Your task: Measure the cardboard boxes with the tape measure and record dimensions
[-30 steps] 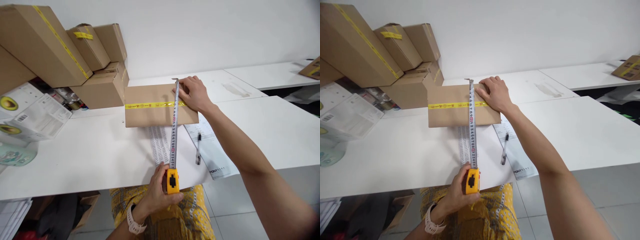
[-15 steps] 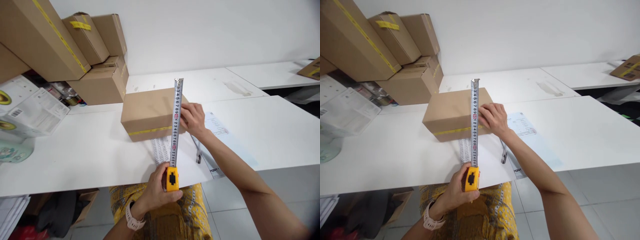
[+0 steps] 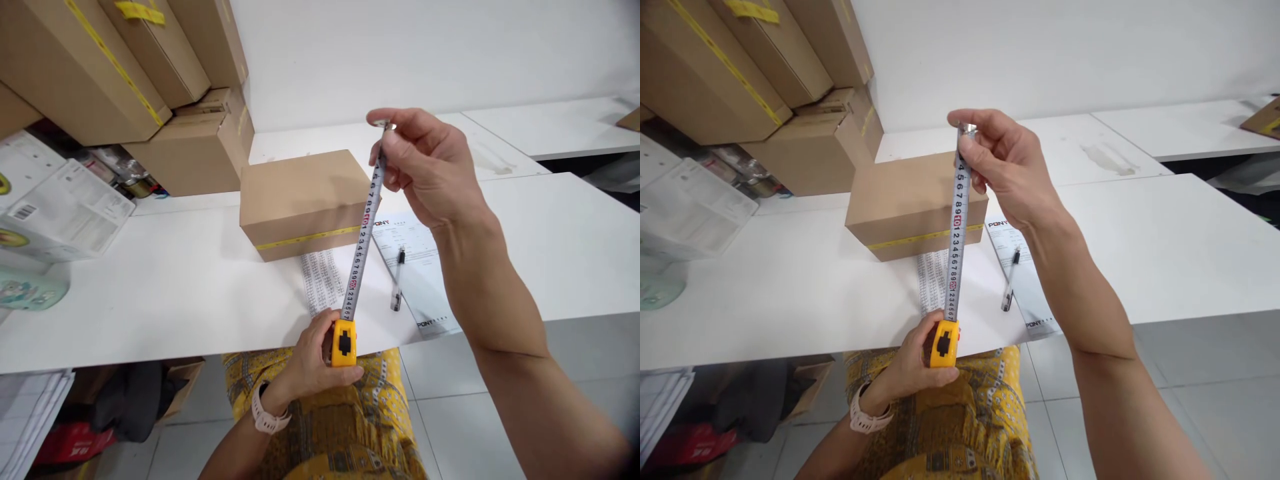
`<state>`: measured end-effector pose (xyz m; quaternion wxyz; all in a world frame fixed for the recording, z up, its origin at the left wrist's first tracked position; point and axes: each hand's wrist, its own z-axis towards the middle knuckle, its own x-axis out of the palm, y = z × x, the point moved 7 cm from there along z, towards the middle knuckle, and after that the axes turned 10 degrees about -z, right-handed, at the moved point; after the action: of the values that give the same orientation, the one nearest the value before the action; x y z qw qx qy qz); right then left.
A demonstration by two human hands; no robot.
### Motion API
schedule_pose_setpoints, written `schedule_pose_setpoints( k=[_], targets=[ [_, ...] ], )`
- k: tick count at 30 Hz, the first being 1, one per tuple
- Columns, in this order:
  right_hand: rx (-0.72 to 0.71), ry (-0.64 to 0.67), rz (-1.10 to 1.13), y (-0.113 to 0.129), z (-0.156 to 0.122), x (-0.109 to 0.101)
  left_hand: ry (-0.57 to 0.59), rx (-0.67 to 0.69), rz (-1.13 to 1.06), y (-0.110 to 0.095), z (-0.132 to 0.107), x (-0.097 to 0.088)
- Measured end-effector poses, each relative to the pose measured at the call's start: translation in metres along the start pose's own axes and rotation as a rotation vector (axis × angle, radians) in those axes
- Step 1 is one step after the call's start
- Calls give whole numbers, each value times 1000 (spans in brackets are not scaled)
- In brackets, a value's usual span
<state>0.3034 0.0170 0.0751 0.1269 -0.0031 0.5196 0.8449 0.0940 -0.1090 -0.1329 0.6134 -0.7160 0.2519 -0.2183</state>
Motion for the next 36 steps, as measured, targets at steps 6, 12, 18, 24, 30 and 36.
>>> schedule_pose_setpoints(
  k=[6,12,18,24,30,36],
  targets=[
    [-34,-59,-47,-5,-36,-12,5,11,-180,5,-4,3],
    [114,113,-131,-48,-133,29,-130,76,-176,10,-11,-3],
    [-36,32,-568,-67,-181,33,-372,366,230,-23,-24,-40],
    [263,-300,-1178,-131,-172,-35,-569,855,694,-142,-21,-95],
    [317,-87,-1283,-161,-168,-28,-481,774,1138,-203,73,-136],
    [377,-138,-837,-151,-172,-39,-309,685,1287,-175,143,-161]
  ],
)
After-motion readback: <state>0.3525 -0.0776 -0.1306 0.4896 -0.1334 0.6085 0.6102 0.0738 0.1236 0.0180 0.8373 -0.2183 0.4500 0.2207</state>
